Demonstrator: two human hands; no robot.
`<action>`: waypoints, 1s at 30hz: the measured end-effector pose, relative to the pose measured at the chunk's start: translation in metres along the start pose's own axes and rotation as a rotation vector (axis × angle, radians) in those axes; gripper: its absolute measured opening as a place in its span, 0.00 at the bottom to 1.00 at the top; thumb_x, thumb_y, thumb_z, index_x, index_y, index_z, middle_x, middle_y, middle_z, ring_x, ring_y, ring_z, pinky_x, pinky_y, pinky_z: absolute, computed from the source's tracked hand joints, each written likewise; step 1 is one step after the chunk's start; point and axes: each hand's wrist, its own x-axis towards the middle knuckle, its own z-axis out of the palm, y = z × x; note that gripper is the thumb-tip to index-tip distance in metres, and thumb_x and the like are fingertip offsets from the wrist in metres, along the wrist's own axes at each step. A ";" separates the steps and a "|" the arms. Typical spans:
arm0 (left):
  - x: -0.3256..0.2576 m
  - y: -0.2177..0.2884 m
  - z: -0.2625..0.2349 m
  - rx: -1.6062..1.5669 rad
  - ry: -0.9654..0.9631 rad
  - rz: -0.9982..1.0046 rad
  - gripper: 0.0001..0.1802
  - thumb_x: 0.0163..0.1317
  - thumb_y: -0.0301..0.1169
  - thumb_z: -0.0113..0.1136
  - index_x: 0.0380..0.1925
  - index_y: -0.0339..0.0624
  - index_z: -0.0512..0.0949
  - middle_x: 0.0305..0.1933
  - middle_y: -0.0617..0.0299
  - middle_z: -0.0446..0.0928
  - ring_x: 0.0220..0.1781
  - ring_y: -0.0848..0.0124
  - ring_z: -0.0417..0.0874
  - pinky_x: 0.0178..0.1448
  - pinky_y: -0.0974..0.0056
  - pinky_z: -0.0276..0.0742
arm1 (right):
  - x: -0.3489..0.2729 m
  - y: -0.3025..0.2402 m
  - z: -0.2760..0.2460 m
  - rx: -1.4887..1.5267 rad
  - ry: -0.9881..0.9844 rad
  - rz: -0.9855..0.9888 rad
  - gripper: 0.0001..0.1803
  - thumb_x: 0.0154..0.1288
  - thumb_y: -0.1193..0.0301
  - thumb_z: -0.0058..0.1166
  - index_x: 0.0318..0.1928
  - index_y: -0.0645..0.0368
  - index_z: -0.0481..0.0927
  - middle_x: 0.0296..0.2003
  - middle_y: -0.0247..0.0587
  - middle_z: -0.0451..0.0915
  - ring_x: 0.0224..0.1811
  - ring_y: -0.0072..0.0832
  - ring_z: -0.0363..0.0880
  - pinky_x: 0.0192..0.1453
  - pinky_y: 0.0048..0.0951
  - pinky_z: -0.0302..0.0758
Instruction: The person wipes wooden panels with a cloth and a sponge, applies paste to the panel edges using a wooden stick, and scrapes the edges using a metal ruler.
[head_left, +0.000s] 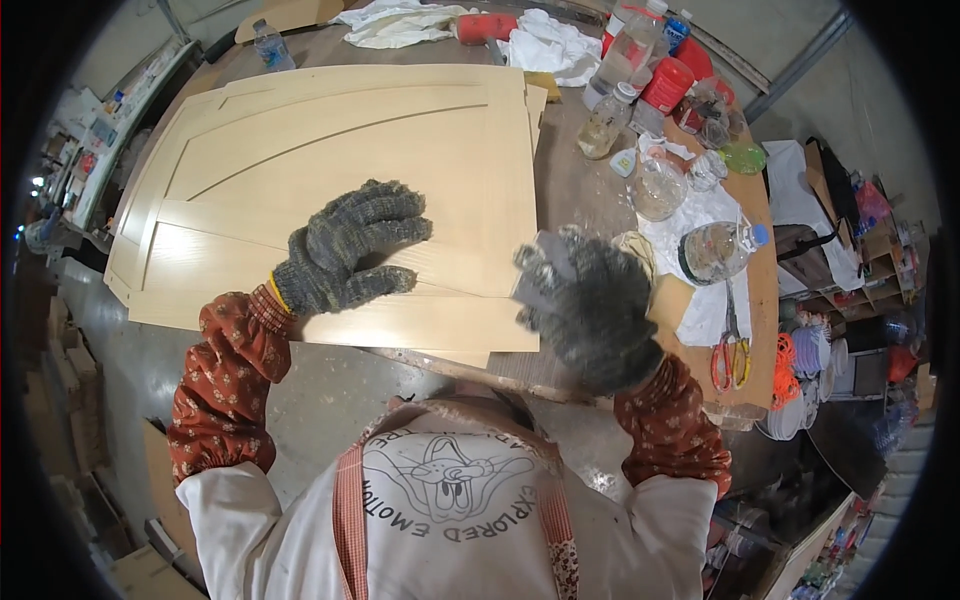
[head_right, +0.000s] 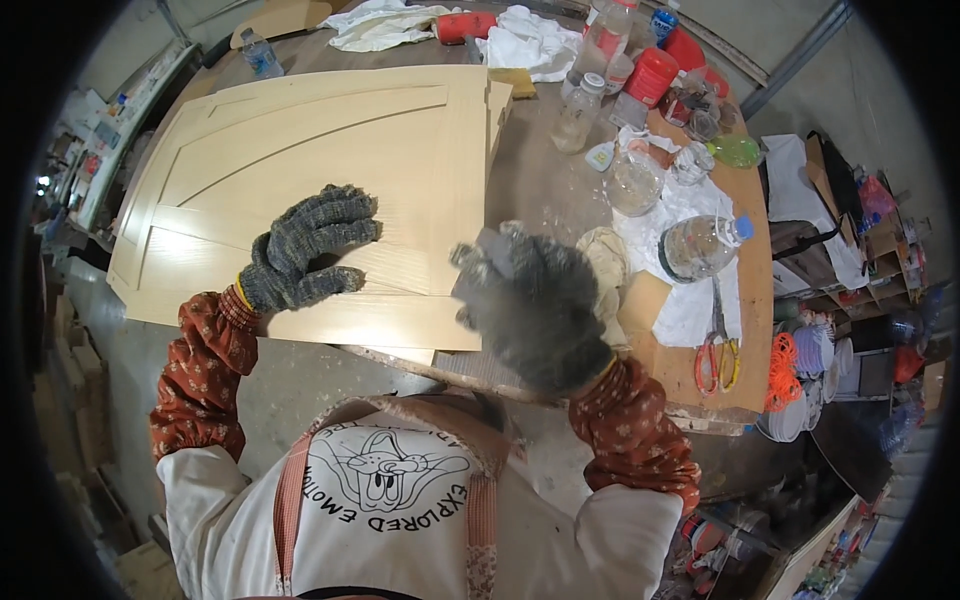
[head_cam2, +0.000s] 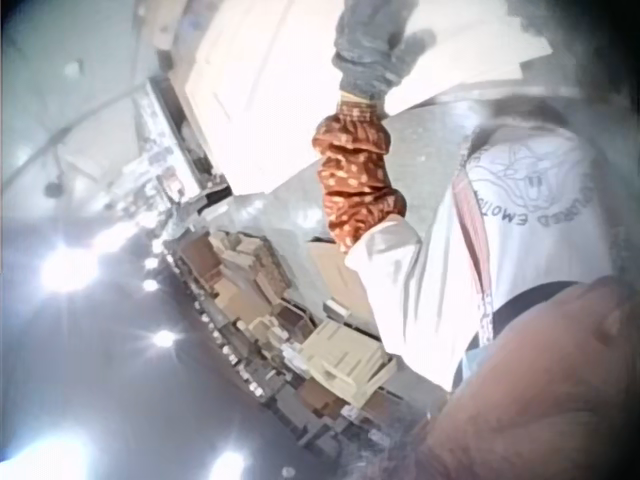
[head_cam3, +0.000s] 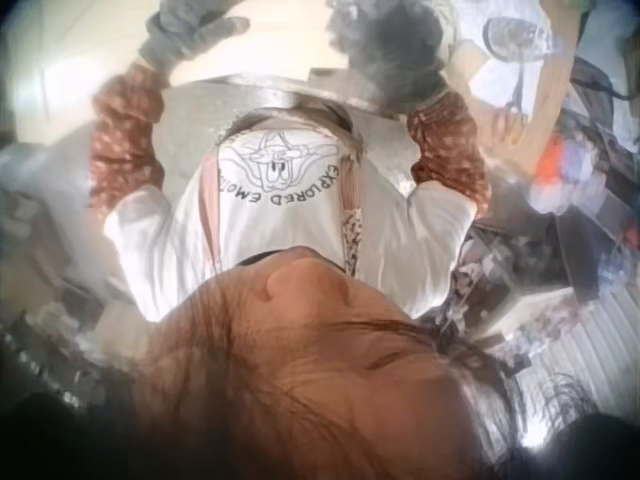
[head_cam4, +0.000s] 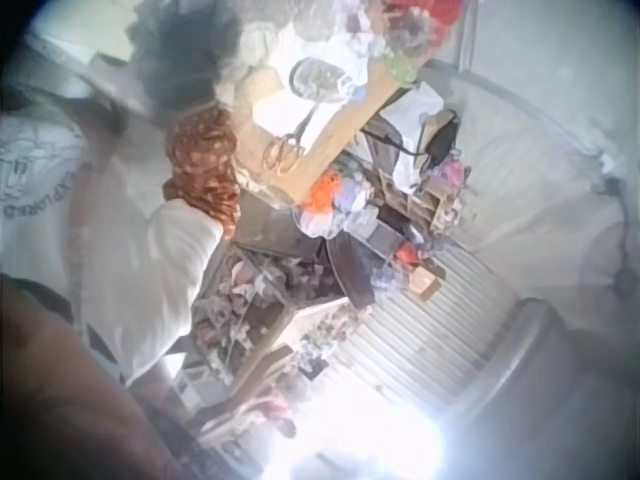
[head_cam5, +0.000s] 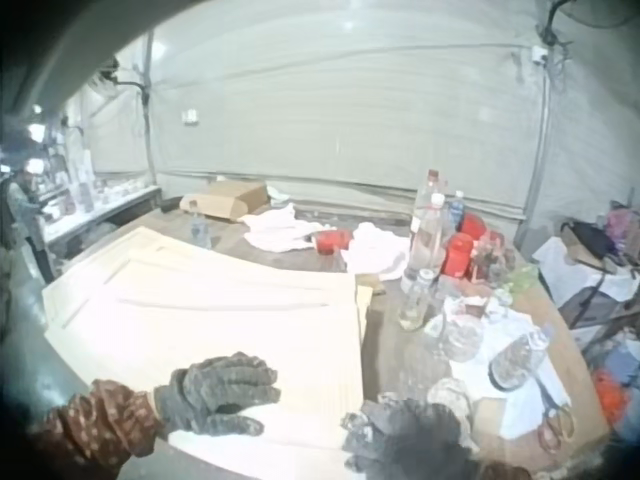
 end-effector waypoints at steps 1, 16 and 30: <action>-0.001 0.000 -0.001 -0.002 0.004 -0.006 0.27 0.54 0.43 0.66 0.53 0.45 0.76 0.61 0.51 0.71 0.64 0.52 0.69 0.69 0.49 0.60 | 0.006 0.010 -0.004 -0.146 0.025 -0.111 0.13 0.52 0.64 0.58 0.39 0.54 0.79 0.45 0.42 0.73 0.47 0.38 0.73 0.50 0.42 0.71; -0.016 -0.002 0.003 0.082 0.043 -0.029 0.27 0.55 0.49 0.63 0.52 0.49 0.76 0.59 0.55 0.72 0.64 0.54 0.69 0.68 0.49 0.61 | 0.034 0.001 -0.003 -0.260 -0.200 -0.245 0.15 0.63 0.62 0.48 0.46 0.54 0.75 0.54 0.40 0.71 0.61 0.44 0.63 0.60 0.44 0.64; -0.010 -0.008 0.008 0.019 0.106 0.007 0.28 0.52 0.48 0.66 0.52 0.51 0.76 0.59 0.52 0.71 0.62 0.51 0.70 0.66 0.47 0.63 | 0.175 0.113 0.015 -0.555 -0.176 -0.059 0.18 0.64 0.56 0.44 0.48 0.50 0.76 0.53 0.40 0.74 0.53 0.40 0.72 0.54 0.46 0.69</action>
